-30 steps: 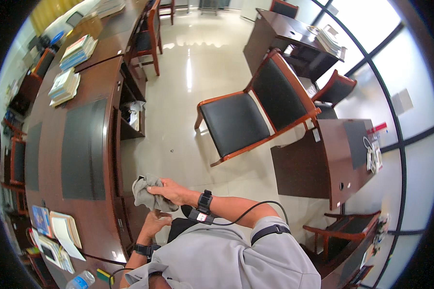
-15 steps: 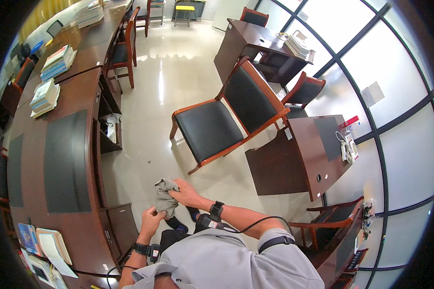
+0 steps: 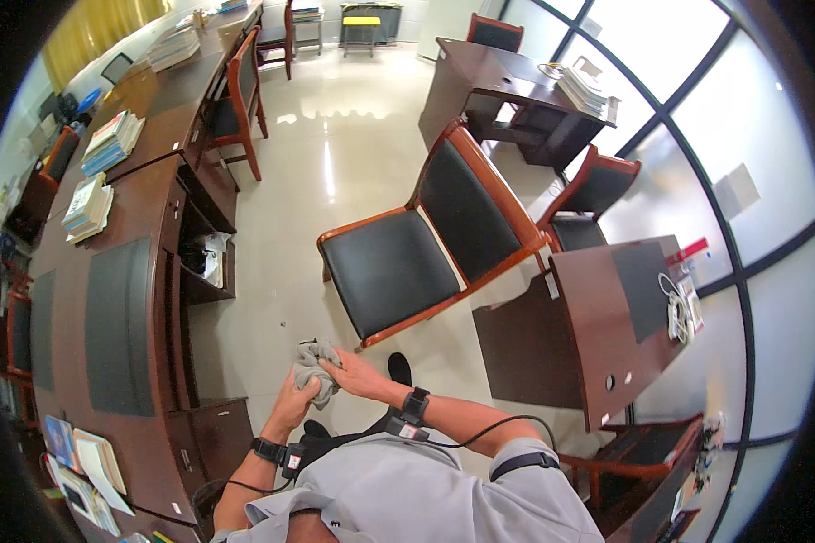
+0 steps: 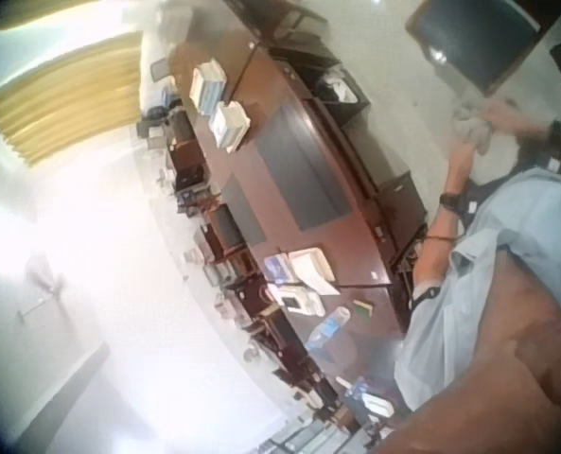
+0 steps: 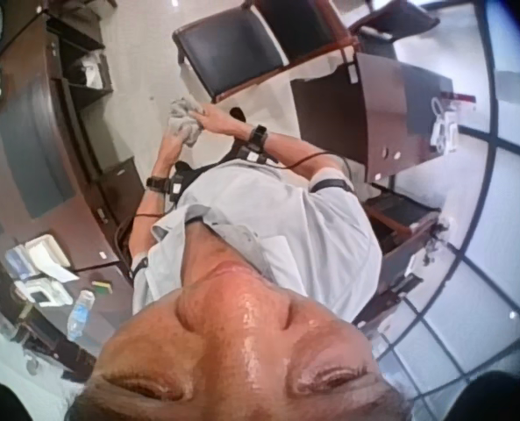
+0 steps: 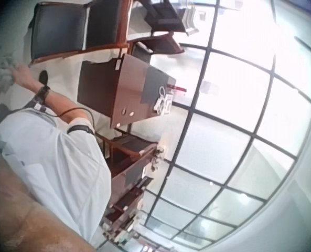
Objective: Cleaning a wooden desk and a chair with a cloth, including checking storage areas.
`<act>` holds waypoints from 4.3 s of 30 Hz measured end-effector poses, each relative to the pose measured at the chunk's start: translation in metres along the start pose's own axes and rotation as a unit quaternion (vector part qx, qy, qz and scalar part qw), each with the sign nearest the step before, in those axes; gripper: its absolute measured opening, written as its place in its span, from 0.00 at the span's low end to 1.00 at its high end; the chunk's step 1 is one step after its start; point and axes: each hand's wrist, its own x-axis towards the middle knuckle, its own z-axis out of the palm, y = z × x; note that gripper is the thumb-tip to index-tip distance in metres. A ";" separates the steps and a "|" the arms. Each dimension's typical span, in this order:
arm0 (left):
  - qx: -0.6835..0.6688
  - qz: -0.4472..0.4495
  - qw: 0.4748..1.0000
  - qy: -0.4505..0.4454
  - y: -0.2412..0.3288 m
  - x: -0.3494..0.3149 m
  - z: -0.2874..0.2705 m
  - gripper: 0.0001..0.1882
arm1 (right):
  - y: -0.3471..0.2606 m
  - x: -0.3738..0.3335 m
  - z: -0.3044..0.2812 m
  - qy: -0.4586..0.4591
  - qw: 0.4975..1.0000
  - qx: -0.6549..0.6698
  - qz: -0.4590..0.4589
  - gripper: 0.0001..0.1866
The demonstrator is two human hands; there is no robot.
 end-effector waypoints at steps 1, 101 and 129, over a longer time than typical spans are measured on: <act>-0.011 -0.039 0.999 -0.012 -0.001 0.015 0.010 0.29 | 0.006 0.002 -0.016 0.006 0.998 -0.055 -0.005 0.18; 0.366 0.345 0.864 0.010 -0.053 0.250 0.268 0.36 | 0.014 -0.150 -0.243 0.278 0.914 -0.267 0.126 0.28; 0.293 -0.016 0.948 0.123 -0.178 0.380 0.172 0.31 | 0.007 -0.146 -0.241 0.288 0.908 -0.255 0.167 0.24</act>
